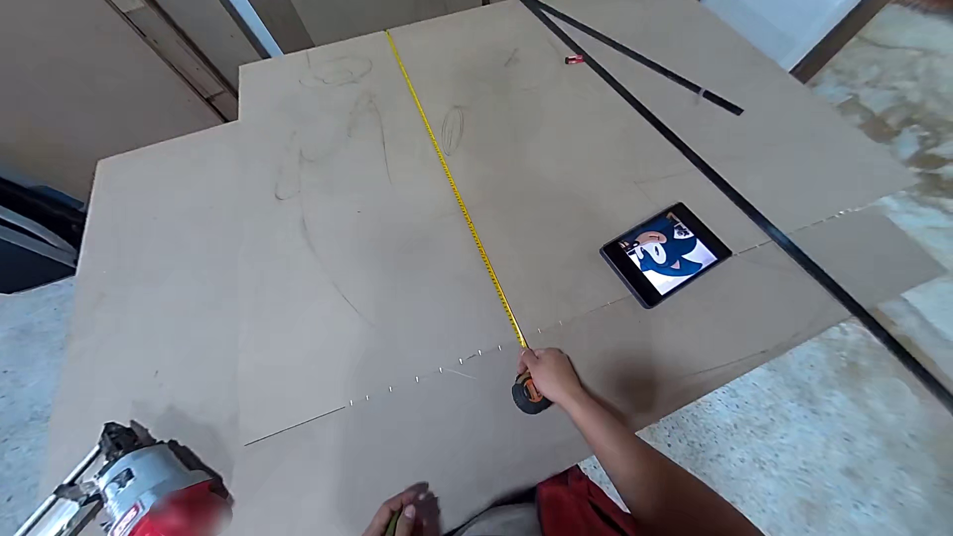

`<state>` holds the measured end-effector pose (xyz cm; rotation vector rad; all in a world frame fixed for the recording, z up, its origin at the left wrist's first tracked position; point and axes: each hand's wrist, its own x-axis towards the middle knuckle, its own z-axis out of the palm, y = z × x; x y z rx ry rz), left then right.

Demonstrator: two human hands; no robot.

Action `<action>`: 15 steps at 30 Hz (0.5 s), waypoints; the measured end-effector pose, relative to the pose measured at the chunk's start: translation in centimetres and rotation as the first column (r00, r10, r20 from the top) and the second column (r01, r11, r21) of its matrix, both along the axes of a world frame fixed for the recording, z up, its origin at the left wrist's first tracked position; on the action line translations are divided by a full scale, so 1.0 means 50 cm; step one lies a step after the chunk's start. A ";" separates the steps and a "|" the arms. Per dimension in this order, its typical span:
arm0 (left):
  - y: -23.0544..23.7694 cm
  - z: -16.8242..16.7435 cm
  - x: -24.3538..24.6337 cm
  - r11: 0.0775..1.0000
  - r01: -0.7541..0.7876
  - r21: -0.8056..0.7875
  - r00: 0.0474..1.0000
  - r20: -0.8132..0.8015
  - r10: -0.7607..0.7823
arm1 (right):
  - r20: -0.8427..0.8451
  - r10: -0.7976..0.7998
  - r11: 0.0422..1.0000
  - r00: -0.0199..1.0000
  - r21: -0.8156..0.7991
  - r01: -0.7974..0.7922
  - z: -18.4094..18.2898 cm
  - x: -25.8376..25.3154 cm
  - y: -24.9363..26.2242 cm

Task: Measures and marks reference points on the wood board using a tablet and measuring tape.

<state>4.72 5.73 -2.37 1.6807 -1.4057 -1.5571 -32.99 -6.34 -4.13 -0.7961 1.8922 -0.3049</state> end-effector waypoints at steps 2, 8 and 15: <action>-0.034 -0.004 -0.023 1.000 0.031 -0.007 1.000 0.007 -0.031 | -0.017 0.005 1.000 1.000 0.025 -0.005 0.004 0.010 0.008; -0.204 -0.011 -0.124 0.986 0.066 -0.154 0.998 0.009 -0.066 | -0.016 0.011 0.998 1.000 0.060 -0.010 0.000 0.007 -0.007; -0.469 -0.024 -0.300 0.976 0.088 -0.198 0.996 0.026 -0.085 | 0.033 0.027 0.993 0.999 0.111 -0.030 0.001 -0.004 -0.021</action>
